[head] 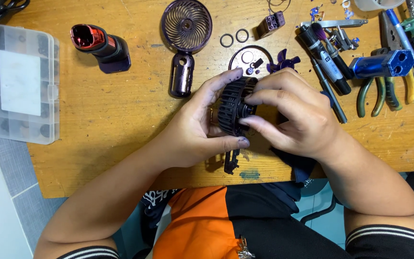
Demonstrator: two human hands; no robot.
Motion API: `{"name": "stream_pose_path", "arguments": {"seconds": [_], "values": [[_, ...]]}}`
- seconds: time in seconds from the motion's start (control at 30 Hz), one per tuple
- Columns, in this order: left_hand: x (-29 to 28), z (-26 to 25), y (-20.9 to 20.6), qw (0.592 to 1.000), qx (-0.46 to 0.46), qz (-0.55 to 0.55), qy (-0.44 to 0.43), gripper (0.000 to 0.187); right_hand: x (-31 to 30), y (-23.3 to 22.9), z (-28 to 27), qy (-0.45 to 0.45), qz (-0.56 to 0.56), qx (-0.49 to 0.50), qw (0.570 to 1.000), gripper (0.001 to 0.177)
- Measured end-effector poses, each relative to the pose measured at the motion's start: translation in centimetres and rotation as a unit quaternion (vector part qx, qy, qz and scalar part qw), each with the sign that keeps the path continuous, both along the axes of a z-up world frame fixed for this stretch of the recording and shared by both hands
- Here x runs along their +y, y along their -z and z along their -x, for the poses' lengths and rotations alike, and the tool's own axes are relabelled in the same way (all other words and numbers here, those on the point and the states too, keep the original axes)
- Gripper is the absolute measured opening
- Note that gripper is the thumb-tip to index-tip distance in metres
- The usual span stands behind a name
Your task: Repairing and assembling a small handheld fan by marking parts and fitting the motor into the housing.
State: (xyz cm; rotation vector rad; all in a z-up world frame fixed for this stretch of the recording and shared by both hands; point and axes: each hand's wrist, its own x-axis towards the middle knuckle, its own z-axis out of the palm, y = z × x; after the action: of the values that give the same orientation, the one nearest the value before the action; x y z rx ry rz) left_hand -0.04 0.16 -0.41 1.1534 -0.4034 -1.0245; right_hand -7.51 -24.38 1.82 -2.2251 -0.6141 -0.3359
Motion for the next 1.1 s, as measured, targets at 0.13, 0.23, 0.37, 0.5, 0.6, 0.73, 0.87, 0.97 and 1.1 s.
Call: {"name": "stream_pose_path", "arguments": {"seconds": [0.13, 0.23, 0.37, 0.5, 0.6, 0.73, 0.87, 0.97, 1.1], "values": [[-0.1, 0.0, -0.1, 1.0, 0.001, 0.012, -0.003, 0.105, -0.2, 0.1, 0.0, -0.003, 0.003, 0.009, 1.0, 0.033], [0.0, -0.2, -0.2, 1.0, 0.005, 0.021, -0.003, 0.105, -0.4, 0.1, 0.0, -0.008, 0.003, 0.01, 1.0, 0.034], [0.1, -0.1, 0.3, 1.0, 0.001, 0.019, -0.009, 0.105, -0.7, -0.3, 0.0, -0.011, -0.004, 0.022, 1.0, 0.028], [0.0, -0.2, 0.5, 0.999, -0.027, 0.018, -0.015, 0.103, -0.5, 0.1, -0.1, -0.007, -0.004, 0.02, 1.0, 0.028], [0.1, -0.2, 0.8, 0.997, -0.072, 0.031, -0.025, 0.104, -0.5, 0.4, -0.1, -0.003, -0.007, 0.003, 1.0, 0.028], [0.1, -0.3, -0.3, 0.997, -0.071, 0.003, -0.008, 0.103, -1.1, 1.2, 0.5, 0.025, -0.071, 0.104, 0.992, 0.034], [0.0, -0.5, -2.1, 0.998, -0.003, -0.038, 0.052, 0.103, -2.3, -0.4, 0.1, 0.088, -0.143, 0.163, 0.972, 0.018], [0.3, -1.2, -3.1, 0.979, -0.059, -0.106, 0.166, 0.106, -3.5, -1.7, -1.3, 0.096, -0.019, 0.097, 0.991, 0.017], [-0.1, -0.3, -2.7, 0.97, 0.026, -0.117, 0.209, 0.109, -4.5, -1.7, -5.6, 0.068, 0.128, 0.067, 0.987, 0.009]]}}
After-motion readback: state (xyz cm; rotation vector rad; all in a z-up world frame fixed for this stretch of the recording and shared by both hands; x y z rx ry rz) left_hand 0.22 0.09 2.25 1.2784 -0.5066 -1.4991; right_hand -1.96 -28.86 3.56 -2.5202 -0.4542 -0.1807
